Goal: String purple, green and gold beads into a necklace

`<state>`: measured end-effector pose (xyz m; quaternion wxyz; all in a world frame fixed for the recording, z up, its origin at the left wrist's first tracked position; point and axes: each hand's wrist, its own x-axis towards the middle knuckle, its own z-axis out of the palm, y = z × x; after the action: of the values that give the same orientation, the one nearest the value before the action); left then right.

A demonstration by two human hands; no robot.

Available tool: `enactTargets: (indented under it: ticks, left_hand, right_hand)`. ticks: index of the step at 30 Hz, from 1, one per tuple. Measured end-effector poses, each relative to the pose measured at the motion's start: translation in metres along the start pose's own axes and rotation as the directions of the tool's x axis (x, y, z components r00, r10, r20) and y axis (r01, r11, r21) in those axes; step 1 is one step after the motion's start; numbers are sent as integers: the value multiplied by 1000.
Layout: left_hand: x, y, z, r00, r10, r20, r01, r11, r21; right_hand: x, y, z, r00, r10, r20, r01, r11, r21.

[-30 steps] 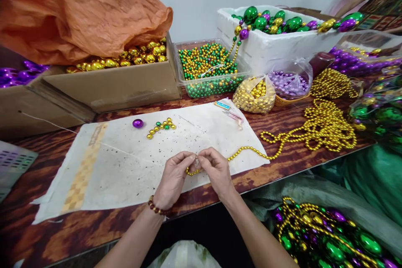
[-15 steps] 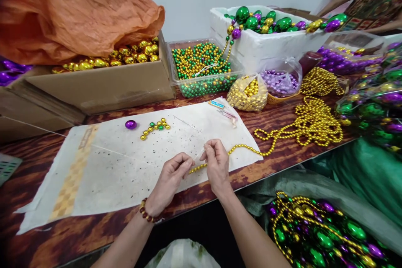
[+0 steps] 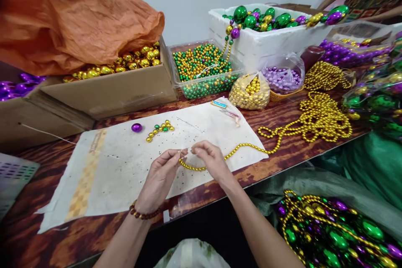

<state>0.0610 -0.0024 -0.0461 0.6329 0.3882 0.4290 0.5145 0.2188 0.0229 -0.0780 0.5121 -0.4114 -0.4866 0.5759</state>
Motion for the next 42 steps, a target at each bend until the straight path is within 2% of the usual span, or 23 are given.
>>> enactTargets:
  ticks: [3, 8, 10, 11, 12, 13, 15, 17, 18, 21, 23, 27, 30, 33, 35, 37, 39, 40, 42]
  left_hand:
    - [0, 8, 0, 993, 82, -80, -78, 996, 53]
    - [2, 20, 0, 988, 126, -94, -127, 992, 4]
    - [4, 24, -2, 986, 154, -66, -148, 985, 91]
    - [5, 26, -4, 985, 170, -40, -159, 967, 200]
    - [6, 28, -6, 983, 184, -5, -171, 923, 345]
    - [7, 30, -8, 980, 196, 38, -188, 843, 504]
    - [8, 32, -11, 970, 192, 148, -236, 605, 760]
    - [8, 35, -13, 958, 132, 254, -286, 399, 871]
    - [8, 37, -15, 953, 85, 290, -301, 336, 892]
    - [9, 40, -20, 941, -56, 333, -308, 261, 915]
    - [12, 39, -26, 932, -115, 343, -303, 270, 914]
    - [15, 33, -41, 936, -184, 301, -226, 343, 912]
    - [13, 29, -50, 931, -236, 277, -153, 438, 886]
    - [9, 32, -52, 893, -402, 200, 78, 579, 812]
    - [6, 36, -52, 833, -535, 143, 268, 616, 741]
    - [4, 40, -52, 786, -604, 131, 367, 626, 688]
    - [3, 41, -53, 792, -597, 129, 365, 632, 684]
    - [3, 42, -54, 817, -561, 133, 325, 639, 697]
    - [2, 41, -56, 890, -421, 173, 164, 651, 741]
  right_hand:
    - [-6, -2, 18, 987, -8, 158, 8, 1000, -4]
    - [-11, -9, 40, 988, -86, 132, 95, 993, -70]
    - [-13, -12, 41, 984, -63, 165, 94, 979, -183]
    - [-13, -13, 41, 983, -50, 174, 95, 961, -260]
    - [-14, -14, 41, 984, -48, 171, 105, 932, -345]
    - [-15, -15, 41, 985, -62, 160, 126, 892, -435]
    - [-17, -17, 42, 983, -128, 135, 184, 774, -606]
    - [-18, -16, 45, 972, -187, 142, 230, 625, -746]
    - [-19, -15, 46, 967, -201, 155, 242, 553, -797]
    - [-21, -10, 53, 964, -200, 177, 247, 406, -880]
    - [-23, -6, 56, 963, -191, 189, 248, 362, -899]
    - [-25, 0, 55, 963, -184, 198, 249, 322, -913]
    - [-26, 0, 51, 962, -177, 210, 258, 321, -911]
    - [-25, 0, 44, 956, -165, 242, 286, 354, -890]
    - [-23, -1, 40, 951, -163, 262, 307, 397, -865]
    - [-22, -3, 35, 941, -159, 300, 340, 453, -824]
    - [-21, -6, 29, 925, -153, 349, 376, 511, -773]
    - [-22, -8, 26, 917, -146, 371, 389, 534, -751]
    - [-22, -11, 20, 908, -115, 403, 393, 569, -722]
